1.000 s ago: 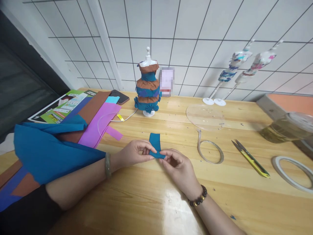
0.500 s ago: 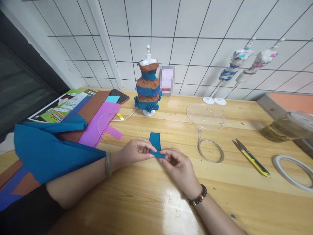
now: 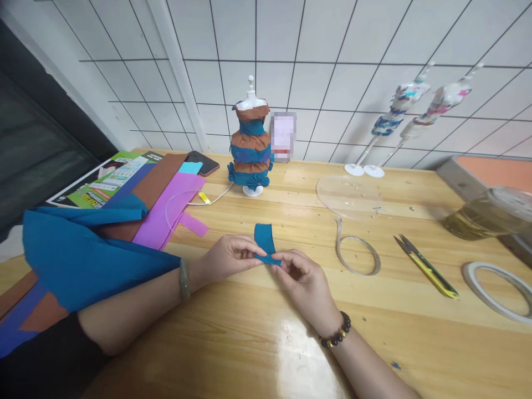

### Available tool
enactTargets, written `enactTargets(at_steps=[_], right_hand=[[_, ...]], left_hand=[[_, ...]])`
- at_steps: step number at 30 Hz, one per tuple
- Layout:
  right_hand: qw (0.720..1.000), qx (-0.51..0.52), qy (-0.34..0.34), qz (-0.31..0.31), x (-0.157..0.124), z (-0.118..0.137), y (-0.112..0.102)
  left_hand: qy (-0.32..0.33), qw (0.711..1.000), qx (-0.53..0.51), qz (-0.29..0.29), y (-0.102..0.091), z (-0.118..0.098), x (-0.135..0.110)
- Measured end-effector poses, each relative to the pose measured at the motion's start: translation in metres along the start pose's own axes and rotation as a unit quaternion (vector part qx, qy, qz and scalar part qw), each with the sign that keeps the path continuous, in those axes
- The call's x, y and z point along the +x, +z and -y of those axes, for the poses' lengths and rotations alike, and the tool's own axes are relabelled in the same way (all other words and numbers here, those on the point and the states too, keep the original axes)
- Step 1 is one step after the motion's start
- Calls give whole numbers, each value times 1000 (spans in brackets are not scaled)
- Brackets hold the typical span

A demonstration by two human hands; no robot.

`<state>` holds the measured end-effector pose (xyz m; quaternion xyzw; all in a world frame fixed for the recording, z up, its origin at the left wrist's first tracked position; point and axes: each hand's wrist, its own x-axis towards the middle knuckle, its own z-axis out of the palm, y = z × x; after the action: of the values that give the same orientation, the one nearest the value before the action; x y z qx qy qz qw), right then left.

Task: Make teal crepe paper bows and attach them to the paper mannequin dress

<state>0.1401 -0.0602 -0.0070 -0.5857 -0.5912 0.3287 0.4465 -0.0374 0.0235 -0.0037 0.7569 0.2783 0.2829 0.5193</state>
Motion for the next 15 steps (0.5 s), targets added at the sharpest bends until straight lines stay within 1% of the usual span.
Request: enactTargets(at_steps=[6, 10, 15], right_hand=[[1000, -5, 4, -1, 0, -1, 0], [1000, -9, 0, -9, 0, 0, 0], [1000, -14, 0, -14, 1, 1, 0]], left_hand=[[13, 1000, 20, -14, 1, 0, 1], [6, 999, 23, -27, 2, -1, 0], [5, 999, 26, -27, 3, -2, 0]])
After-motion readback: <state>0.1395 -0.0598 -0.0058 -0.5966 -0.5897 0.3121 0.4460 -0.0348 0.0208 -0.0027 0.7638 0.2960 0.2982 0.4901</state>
